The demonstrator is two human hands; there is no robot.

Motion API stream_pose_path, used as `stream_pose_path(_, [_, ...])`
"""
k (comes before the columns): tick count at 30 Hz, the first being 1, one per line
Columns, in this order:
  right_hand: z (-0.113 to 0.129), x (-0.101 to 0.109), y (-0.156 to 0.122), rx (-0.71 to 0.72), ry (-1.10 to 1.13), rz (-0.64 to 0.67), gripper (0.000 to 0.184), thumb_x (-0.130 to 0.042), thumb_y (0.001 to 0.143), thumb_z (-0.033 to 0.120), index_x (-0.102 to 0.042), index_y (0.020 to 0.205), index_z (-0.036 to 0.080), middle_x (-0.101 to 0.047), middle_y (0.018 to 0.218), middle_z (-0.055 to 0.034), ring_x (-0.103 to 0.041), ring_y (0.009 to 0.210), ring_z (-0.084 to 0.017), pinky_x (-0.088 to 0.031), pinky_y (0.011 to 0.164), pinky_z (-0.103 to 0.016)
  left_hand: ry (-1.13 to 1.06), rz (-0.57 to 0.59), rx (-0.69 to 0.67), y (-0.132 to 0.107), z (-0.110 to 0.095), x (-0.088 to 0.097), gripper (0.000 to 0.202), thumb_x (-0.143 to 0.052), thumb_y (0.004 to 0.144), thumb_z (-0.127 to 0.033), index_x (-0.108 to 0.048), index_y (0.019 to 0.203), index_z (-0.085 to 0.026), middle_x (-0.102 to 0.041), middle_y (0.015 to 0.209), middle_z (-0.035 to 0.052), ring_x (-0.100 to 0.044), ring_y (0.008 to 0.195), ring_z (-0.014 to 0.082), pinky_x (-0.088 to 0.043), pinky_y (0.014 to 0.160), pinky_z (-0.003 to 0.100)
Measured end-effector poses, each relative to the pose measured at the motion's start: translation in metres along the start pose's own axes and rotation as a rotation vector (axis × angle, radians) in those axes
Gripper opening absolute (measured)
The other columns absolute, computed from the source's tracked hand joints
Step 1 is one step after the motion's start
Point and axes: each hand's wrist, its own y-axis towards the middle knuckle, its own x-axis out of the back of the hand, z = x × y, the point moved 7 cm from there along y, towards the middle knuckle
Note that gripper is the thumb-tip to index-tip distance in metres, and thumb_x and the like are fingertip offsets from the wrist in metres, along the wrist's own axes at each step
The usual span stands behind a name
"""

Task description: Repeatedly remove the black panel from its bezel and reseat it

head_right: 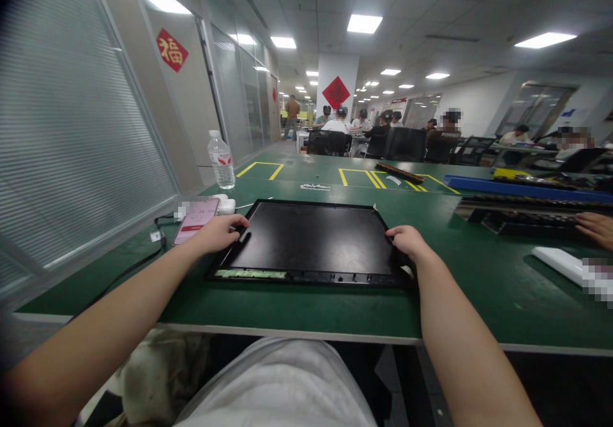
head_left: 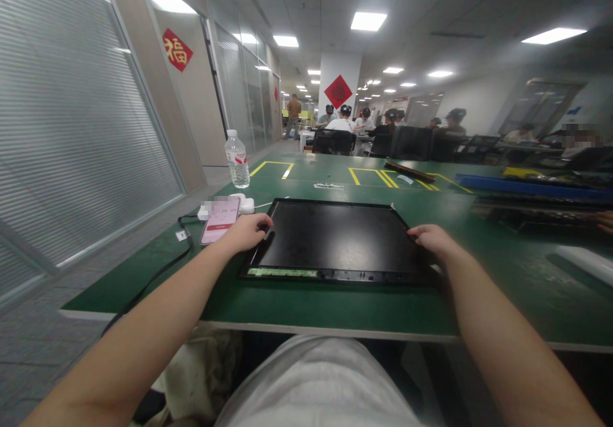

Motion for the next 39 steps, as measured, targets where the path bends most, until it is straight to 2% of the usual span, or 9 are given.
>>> stream_pose_path(8, [-0.003, -0.001, 0.007, 0.021, 0.003, 0.005, 0.043, -0.059, 0.067, 0.001, -0.077, 0.104, 0.014, -0.073, 0.081, -0.0082, -0.066, 0.070, -0.019, -0.051, 0.068, -0.026, -0.053, -0.006, 0.015, -0.001, 0.000, 0.001, 0.038, -0.056, 0.064, -0.012, -0.073, 0.096, -0.023, -0.076, 0.098, 0.0031, -0.071, 0.087, 0.0241, -0.054, 0.086, 0.033])
stream_pose_path(13, [-0.005, -0.003, 0.013, 0.042, 0.005, 0.033, 0.042, -0.060, 0.064, 0.000, -0.077, 0.100, 0.013, -0.074, 0.086, -0.0083, -0.066, 0.070, -0.017, -0.050, 0.067, -0.025, -0.019, 0.014, 0.016, -0.001, -0.001, 0.000, 0.037, -0.054, 0.067, -0.012, -0.073, 0.097, -0.022, -0.076, 0.095, 0.0038, -0.070, 0.084, 0.0234, -0.053, 0.082, 0.032])
stream_pose_path(18, [-0.004, -0.003, 0.015, 0.058, -0.014, -0.019, 0.039, -0.058, 0.063, -0.001, -0.077, 0.094, 0.013, -0.074, 0.084, -0.0083, -0.066, 0.071, -0.018, -0.050, 0.071, -0.025, -0.016, 0.007, 0.015, -0.001, -0.001, 0.001, 0.036, -0.053, 0.066, -0.011, -0.072, 0.095, -0.022, -0.075, 0.093, 0.0036, -0.069, 0.081, 0.0227, -0.052, 0.078, 0.030])
stream_pose_path(24, [-0.003, -0.005, 0.013, 0.060, -0.080, -0.034, 0.038, -0.056, 0.067, 0.003, -0.078, 0.096, 0.016, -0.074, 0.079, -0.0078, -0.068, 0.074, -0.020, -0.051, 0.069, -0.026, 0.024, 0.033, -0.037, -0.001, -0.006, 0.001, 0.020, -0.050, 0.067, -0.012, -0.065, 0.075, -0.023, -0.071, 0.080, 0.0009, -0.065, 0.076, 0.0218, -0.049, 0.073, 0.030])
stream_pose_path(28, [0.000, -0.004, 0.011, 0.071, -0.113, -0.045, 0.037, -0.056, 0.067, 0.004, -0.077, 0.096, 0.016, -0.074, 0.083, -0.0085, -0.068, 0.075, -0.020, -0.050, 0.068, -0.025, 0.130, 0.059, -0.083, 0.000, -0.013, -0.001, 0.017, -0.049, 0.066, -0.011, -0.061, 0.067, -0.024, -0.067, 0.072, 0.0026, -0.064, 0.076, 0.0246, -0.048, 0.073, 0.033])
stream_pose_path(31, [-0.001, -0.004, 0.011, 0.076, -0.120, -0.053, 0.036, -0.057, 0.067, 0.005, -0.077, 0.095, 0.016, -0.075, 0.086, -0.0088, -0.068, 0.076, -0.020, -0.050, 0.069, -0.025, 0.157, 0.044, -0.089, 0.000, -0.016, -0.002, 0.019, -0.051, 0.065, -0.010, -0.063, 0.069, -0.024, -0.069, 0.081, 0.0053, -0.065, 0.085, 0.0272, -0.049, 0.079, 0.035])
stream_pose_path(39, [0.000, -0.004, 0.012, 0.095, -0.148, -0.048, 0.034, -0.057, 0.066, 0.005, -0.076, 0.092, 0.017, -0.074, 0.090, -0.0088, -0.068, 0.077, -0.020, -0.051, 0.071, -0.027, 0.018, -0.006, -0.096, -0.001, -0.010, -0.003, 0.040, -0.050, 0.063, -0.009, -0.069, 0.097, -0.020, -0.066, 0.116, 0.0099, -0.061, 0.113, 0.0272, -0.043, 0.105, 0.037])
